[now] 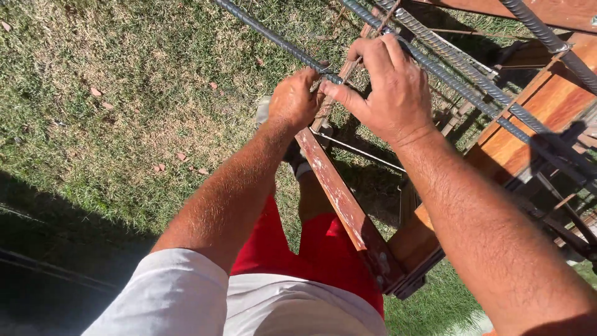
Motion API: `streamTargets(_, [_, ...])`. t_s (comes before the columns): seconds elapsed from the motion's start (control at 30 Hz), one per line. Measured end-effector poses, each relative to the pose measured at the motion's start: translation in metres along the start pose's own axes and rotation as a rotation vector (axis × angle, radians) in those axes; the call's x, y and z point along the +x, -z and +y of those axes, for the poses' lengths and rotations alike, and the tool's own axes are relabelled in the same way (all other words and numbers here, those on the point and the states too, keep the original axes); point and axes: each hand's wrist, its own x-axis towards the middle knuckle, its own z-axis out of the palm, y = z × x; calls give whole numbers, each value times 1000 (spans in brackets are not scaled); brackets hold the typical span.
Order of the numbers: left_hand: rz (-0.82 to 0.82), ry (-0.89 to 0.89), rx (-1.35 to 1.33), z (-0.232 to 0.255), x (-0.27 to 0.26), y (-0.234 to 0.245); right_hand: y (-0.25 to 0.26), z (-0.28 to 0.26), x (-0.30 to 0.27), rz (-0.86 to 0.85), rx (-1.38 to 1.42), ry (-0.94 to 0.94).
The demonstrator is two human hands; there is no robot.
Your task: The person ties rebar rods together using wire and pliers. They wrap the wire around the intersection of the rods and twist it with pliers to secure the connection. The person moves along the rebar structure to tie multiple points.
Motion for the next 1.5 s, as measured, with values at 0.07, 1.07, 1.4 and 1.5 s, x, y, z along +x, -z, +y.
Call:
streamTargets(0.07, [-57,79,9,19,-9,31,2,4,-2,-11,23,-15])
streamTargets(1.07, [-67,-6,-854,143,-157,206,86,-123,2,7,648,-525])
streamTargets(1.4, [381,412,-686,67,-239,126,109,-38,10,-121,538,-518])
streamTargets(1.5, [476,358,-1342,44,-197,73,101,-33,27,-214,392,-480])
